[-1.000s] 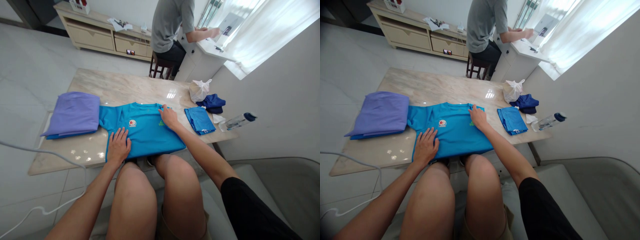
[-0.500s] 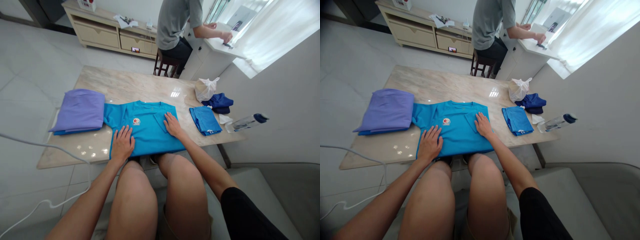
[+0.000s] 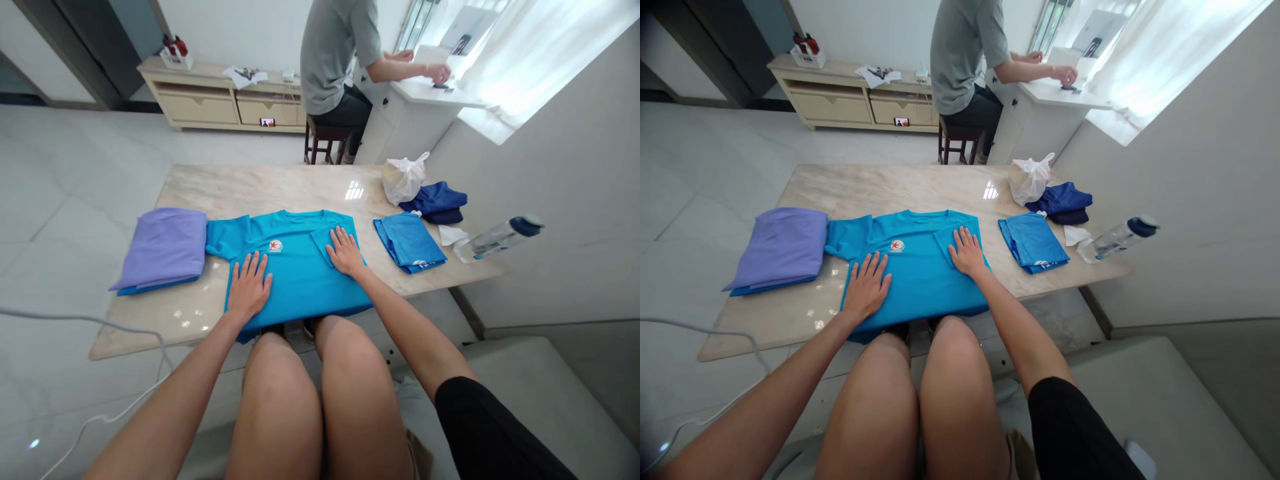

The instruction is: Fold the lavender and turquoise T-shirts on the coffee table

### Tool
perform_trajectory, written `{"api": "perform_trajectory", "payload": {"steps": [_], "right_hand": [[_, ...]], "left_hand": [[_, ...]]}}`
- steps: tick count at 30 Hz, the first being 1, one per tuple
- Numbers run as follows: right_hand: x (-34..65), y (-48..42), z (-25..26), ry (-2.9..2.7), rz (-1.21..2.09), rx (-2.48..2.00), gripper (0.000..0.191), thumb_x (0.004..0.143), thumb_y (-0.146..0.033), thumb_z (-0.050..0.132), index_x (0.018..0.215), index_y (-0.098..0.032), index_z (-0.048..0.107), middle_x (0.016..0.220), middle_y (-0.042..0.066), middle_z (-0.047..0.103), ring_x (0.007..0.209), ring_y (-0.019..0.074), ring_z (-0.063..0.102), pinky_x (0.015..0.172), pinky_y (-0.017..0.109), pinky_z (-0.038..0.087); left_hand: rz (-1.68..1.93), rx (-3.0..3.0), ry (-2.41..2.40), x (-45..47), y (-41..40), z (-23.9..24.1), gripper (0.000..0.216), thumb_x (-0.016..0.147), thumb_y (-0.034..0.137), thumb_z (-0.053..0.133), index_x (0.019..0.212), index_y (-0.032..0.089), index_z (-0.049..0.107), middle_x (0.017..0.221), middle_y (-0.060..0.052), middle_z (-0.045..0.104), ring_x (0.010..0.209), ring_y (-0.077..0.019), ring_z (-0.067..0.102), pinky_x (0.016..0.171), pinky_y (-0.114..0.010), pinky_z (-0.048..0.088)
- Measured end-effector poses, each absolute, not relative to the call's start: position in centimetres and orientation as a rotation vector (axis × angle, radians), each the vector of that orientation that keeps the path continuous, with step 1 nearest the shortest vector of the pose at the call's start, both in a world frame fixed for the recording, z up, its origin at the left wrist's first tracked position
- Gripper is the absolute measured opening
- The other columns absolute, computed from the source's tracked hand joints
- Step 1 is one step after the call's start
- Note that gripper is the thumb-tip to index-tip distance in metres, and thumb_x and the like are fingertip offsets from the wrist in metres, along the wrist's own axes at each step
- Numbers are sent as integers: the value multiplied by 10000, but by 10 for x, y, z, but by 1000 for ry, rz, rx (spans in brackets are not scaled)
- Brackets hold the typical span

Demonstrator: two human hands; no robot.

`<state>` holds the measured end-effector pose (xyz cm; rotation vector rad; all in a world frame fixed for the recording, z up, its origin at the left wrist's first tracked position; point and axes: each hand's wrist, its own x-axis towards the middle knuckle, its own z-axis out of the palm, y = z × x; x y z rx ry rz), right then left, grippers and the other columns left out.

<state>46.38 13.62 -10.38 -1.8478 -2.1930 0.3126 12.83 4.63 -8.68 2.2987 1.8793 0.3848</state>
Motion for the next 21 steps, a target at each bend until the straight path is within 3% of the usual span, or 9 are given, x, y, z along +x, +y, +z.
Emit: {"api": "perform_trajectory", "payload": {"steps": [6, 11, 15, 21], "right_hand": [[482, 116, -94, -2182, 418, -1799, 680, 1120, -456, 466, 1727, -152, 452, 1847, 143, 316, 1742, 312, 221, 1416, 576, 122], [524, 91, -97, -1982, 240, -1703, 627, 1128, -424, 374, 1655, -119, 523, 1805, 203, 392, 1685, 329, 350, 1389, 588, 245], [546, 63, -113, -1721, 56, -1770, 582, 1117, -391, 347, 1555, -88, 582, 1701, 286, 492, 1609, 369, 449, 1305, 620, 395], [540, 59, -127, -1627, -25, -1814, 518, 1134, -374, 348, 1517, -147, 612, 1657, 250, 540, 1557, 362, 507, 1269, 595, 448]], "left_hand": [[343, 2356, 1827, 134, 34, -82, 625, 1110, 414, 416, 1680, 181, 523, 1784, -170, 453, 1676, -380, 367, 1383, -638, 235], [442, 2264, 1994, 102, 92, -51, 487, 1055, 272, 442, 1462, 93, 642, 1543, -257, 633, 1462, -393, 565, 1254, -561, 442], [334, 2024, 2247, 74, 149, -37, 524, 984, 243, 471, 1432, -4, 580, 1506, -346, 608, 1466, -439, 547, 1230, -568, 436], [211, 1637, 2491, 71, 191, -46, 669, 946, 362, 576, 1478, -38, 519, 1545, -444, 543, 1465, -524, 565, 1163, -618, 485]]}}
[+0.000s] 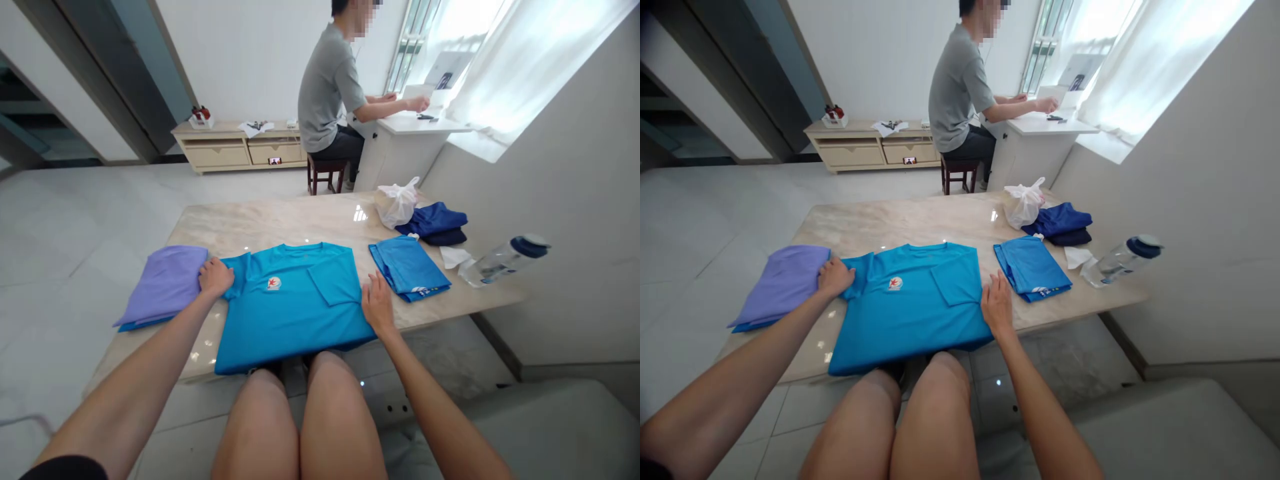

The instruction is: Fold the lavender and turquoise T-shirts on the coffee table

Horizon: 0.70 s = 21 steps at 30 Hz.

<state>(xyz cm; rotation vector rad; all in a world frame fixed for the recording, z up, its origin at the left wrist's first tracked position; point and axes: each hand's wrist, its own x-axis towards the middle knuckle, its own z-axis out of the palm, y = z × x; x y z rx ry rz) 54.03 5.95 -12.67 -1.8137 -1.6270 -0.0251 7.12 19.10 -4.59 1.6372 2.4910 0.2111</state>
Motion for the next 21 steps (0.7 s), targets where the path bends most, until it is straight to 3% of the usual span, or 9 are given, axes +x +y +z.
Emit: {"api": "perform_trajectory", "payload": {"steps": [4, 9, 11, 17, 21], "right_hand": [[536, 62, -125, -1721, -45, -1793, 506, 1106, -285, 370, 1511, -112, 620, 1698, 249, 507, 1627, 355, 424, 1308, 580, 406], [532, 60, -124, -1749, -26, -1803, 505, 1077, -241, 403, 1505, -119, 641, 1698, 246, 521, 1632, 365, 429, 1306, 590, 410], [531, 60, -123, -1755, -13, -1814, 505, 1074, -233, 393, 1482, -89, 654, 1685, 265, 531, 1616, 376, 448, 1300, 577, 420], [531, 59, -122, -1756, -3, -1840, 478, 1048, -215, 423, 1437, -107, 679, 1618, 252, 601, 1543, 364, 524, 1279, 552, 437], [533, 60, -126, -1789, -44, -1829, 451, 1051, -208, 426, 1393, -81, 693, 1576, 265, 629, 1508, 361, 546, 1268, 533, 440]], "left_hand": [[180, 1546, 2463, 75, 191, -44, 583, 975, 345, 580, 1441, -5, 581, 1440, -418, 657, 1373, -512, 669, 1072, -602, 545], [209, 1590, 2414, 73, 182, -32, 311, 967, 374, 638, 1185, 177, 738, 1184, -224, 826, 1169, -394, 775, 935, -471, 605], [219, 1622, 2403, 73, 179, -23, 239, 973, 335, 628, 1116, 187, 751, 1136, -189, 835, 1120, -368, 780, 915, -445, 610], [438, 1966, 2260, 109, 150, 7, 311, 1056, 230, 488, 1241, 141, 721, 1343, -207, 748, 1184, -345, 738, 1030, -478, 587], [604, 2305, 1840, 147, 104, 9, 320, 1100, 366, 559, 1381, 275, 684, 1376, -88, 725, 1221, -273, 716, 1106, -422, 573]]}}
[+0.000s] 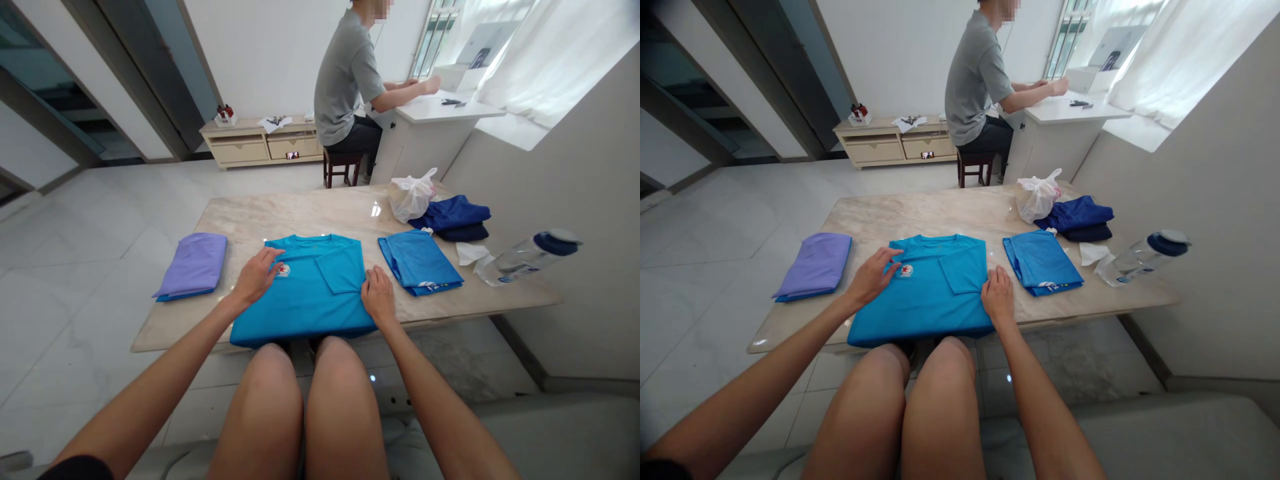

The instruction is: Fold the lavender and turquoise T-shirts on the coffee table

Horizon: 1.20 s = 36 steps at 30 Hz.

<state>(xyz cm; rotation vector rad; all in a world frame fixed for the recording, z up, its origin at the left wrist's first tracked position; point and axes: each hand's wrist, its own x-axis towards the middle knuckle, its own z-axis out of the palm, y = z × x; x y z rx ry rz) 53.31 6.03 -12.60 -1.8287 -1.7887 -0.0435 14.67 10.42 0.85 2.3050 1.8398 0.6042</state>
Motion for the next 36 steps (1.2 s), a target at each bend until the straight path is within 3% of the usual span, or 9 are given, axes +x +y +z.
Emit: {"api": "perform_trajectory", "payload": {"steps": [4, 10, 15, 17, 21, 24, 29, 32, 36], "right_hand": [[535, 61, -129, -1789, -56, -1825, 445, 1056, -211, 435, 1402, -98, 691, 1572, 257, 638, 1490, 364, 561, 1240, 546, 461], [536, 61, -126, -1802, -48, -1815, 451, 1049, -213, 438, 1383, -62, 701, 1554, 289, 643, 1474, 393, 570, 1229, 570, 468], [537, 61, -125, -1805, -51, -1801, 432, 1041, -213, 449, 1360, -78, 708, 1536, 278, 655, 1460, 383, 580, 1228, 567, 470], [538, 61, -126, -1804, -54, -1797, 429, 1038, -212, 451, 1360, -87, 706, 1533, 276, 657, 1455, 380, 583, 1223, 571, 474], [540, 61, -126, -1815, -86, -1795, 422, 1028, -209, 460, 1340, -87, 715, 1512, 270, 673, 1438, 381, 594, 1214, 561, 486], [541, 61, -126, -1824, -99, -1796, 421, 1021, -209, 467, 1348, -108, 712, 1508, 255, 679, 1431, 373, 602, 1204, 557, 496], [541, 61, -125, -1836, -93, -1804, 431, 1022, -212, 463, 1360, -96, 704, 1508, 262, 676, 1446, 369, 592, 1221, 558, 484], [542, 60, -125, -1839, -90, -1803, 430, 1025, -214, 464, 1359, -93, 706, 1507, 264, 676, 1448, 368, 592, 1225, 561, 484], [543, 60, -125, -1835, -101, -1803, 431, 1030, -210, 459, 1370, -111, 705, 1516, 249, 677, 1450, 354, 596, 1226, 554, 489]], "left_hand": [[958, 2310, 1849, 150, 77, -10, 345, 1136, 393, 493, 1400, 218, 631, 1335, -153, 685, 1192, -303, 701, 1083, -477, 578], [391, 2437, 1864, 146, 75, -51, 477, 1061, 474, 662, 1435, 180, 623, 1371, -187, 684, 1292, -397, 647, 1077, -546, 548], [344, 2438, 1783, 165, 78, -63, 211, 1105, 355, 580, 1191, 218, 715, 1192, -134, 750, 1155, -338, 690, 999, -479, 547], [398, 2443, 1723, 168, 80, -61, 220, 1124, 341, 539, 1129, 223, 724, 1142, -121, 761, 1109, -317, 702, 974, -461, 546], [550, 2481, 1596, 156, 88, -56, 319, 1151, 420, 482, 1183, 221, 729, 1168, -116, 774, 1124, -306, 707, 1013, -468, 542], [598, 2480, 1486, 144, 104, -55, 345, 1161, 390, 442, 1289, 210, 707, 1289, -120, 765, 1227, -300, 693, 1070, -465, 536], [542, 2477, 1464, 163, 135, -62, 310, 1123, 382, 555, 1337, 204, 692, 1340, -130, 736, 1276, -318, 662, 1106, -481, 521], [506, 2400, 1559, 188, 143, -72, 311, 1080, 443, 663, 1285, 212, 699, 1307, -130, 728, 1235, -325, 663, 1067, -475, 522], [499, 2326, 1624, 209, 145, -84, 167, 1106, 372, 630, 1118, 229, 716, 1177, -103, 753, 1169, -314, 667, 1005, -456, 495]]}}
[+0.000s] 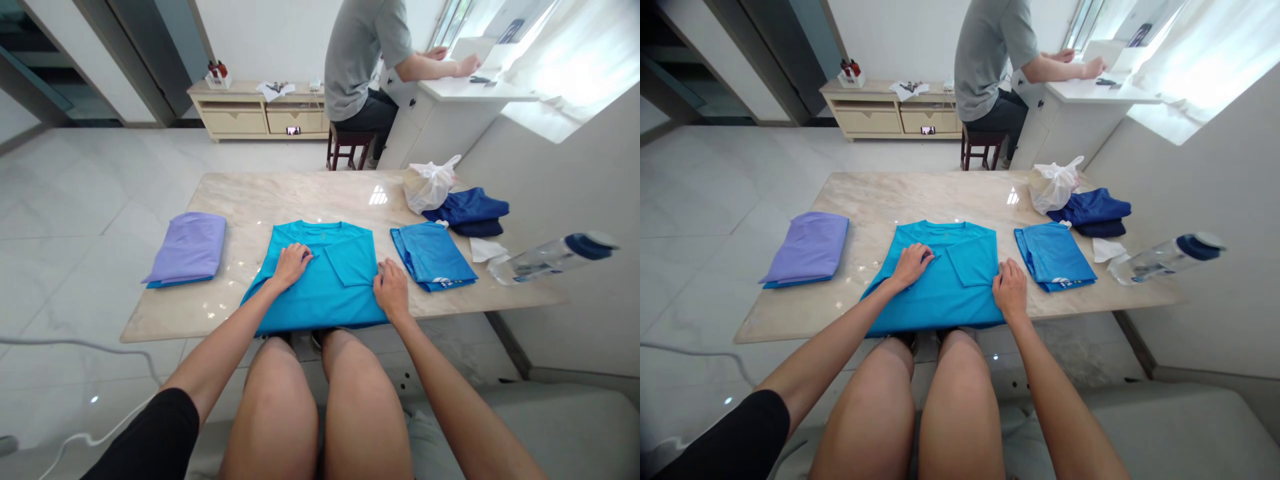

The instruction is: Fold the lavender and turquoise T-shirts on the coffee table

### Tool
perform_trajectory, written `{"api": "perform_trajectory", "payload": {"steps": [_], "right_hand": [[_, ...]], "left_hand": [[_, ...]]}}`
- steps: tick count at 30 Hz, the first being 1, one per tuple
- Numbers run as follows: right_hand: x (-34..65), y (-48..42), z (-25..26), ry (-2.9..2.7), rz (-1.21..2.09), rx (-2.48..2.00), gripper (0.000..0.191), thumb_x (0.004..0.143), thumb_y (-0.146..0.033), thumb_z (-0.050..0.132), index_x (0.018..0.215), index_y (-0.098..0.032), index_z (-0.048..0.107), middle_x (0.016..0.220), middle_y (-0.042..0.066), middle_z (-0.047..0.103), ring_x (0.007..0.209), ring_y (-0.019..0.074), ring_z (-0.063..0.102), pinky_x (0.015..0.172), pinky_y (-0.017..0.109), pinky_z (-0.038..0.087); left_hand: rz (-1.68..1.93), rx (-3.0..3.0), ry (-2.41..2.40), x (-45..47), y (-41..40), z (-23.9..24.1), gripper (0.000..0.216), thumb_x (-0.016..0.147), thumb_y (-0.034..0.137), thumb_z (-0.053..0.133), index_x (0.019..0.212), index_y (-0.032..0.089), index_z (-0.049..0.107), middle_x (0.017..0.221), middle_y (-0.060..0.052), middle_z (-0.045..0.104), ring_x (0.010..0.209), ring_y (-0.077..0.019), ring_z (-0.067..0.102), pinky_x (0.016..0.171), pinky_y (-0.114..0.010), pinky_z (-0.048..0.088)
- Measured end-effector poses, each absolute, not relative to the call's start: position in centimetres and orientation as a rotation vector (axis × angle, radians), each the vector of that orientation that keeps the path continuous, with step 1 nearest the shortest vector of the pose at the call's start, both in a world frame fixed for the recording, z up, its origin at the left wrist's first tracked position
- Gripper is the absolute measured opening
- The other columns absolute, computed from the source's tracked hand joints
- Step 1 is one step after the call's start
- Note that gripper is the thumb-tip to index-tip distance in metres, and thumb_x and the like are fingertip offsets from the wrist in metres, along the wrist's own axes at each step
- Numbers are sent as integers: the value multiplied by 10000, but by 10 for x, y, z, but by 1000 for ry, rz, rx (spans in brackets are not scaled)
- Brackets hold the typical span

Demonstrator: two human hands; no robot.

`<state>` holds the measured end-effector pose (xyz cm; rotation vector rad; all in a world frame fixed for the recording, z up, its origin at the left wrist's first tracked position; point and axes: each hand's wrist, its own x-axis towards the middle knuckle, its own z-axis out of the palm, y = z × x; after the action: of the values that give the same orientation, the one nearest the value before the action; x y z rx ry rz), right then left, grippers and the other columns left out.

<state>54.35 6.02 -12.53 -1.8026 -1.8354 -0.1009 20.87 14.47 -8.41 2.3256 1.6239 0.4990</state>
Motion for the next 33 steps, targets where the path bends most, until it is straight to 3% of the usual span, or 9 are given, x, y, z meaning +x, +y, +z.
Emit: {"api": "perform_trajectory", "payload": {"steps": [5, 11, 20, 25, 29, 33], "right_hand": [[546, 61, -126, -1845, -80, -1788, 439, 1026, -213, 461, 1373, -98, 703, 1522, 268, 671, 1464, 358, 583, 1230, 563, 484], [548, 60, -125, -1852, -65, -1777, 455, 1027, -226, 461, 1397, -113, 701, 1528, 258, 673, 1467, 359, 592, 1232, 583, 485], [552, 61, -123, -1890, -40, -1806, 478, 1023, -228, 448, 1413, -105, 696, 1538, 266, 660, 1473, 369, 576, 1235, 598, 469], [553, 61, -123, -1898, -41, -1799, 466, 1014, -229, 451, 1395, -115, 694, 1524, 251, 674, 1463, 355, 586, 1239, 574, 465], [554, 61, -111, -1980, -76, -1848, 445, 1020, -200, 449, 1373, -82, 694, 1515, 272, 675, 1445, 365, 604, 1229, 566, 470], [543, 68, -84, -2212, -165, -1904, 407, 1028, -184, 488, 1351, -82, 713, 1429, 289, 724, 1465, 461, 569, 1267, 731, 335]], "left_hand": [[603, 2257, 1585, 213, 155, -86, 147, 1120, 301, 599, 1056, 215, 699, 1130, -105, 757, 1109, -293, 674, 973, -423, 494], [526, 2380, 1515, 215, 154, -87, 218, 1090, 428, 668, 1103, 210, 667, 1135, -113, 740, 1123, -322, 648, 964, -441, 496], [592, 2362, 1420, 227, 161, -91, 266, 1166, 358, 467, 1131, 197, 676, 1148, -131, 745, 1112, -314, 656, 1006, -477, 537], [666, 2391, 1224, 199, 151, -93, 408, 1175, 327, 373, 1407, 178, 673, 1442, -144, 731, 1352, -280, 662, 1206, -470, 519], [532, 2492, 1242, 168, 131, -99, 537, 1165, 373, 368, 1641, 197, 544, 1749, -130, 516, 1652, -279, 437, 1388, -538, 323], [393, 2554, 1298, 159, 122, -101, 599, 1149, 409, 402, 1724, 254, 462, 1839, -86, 369, 1732, -291, 282, 1433, -583, 166]]}}
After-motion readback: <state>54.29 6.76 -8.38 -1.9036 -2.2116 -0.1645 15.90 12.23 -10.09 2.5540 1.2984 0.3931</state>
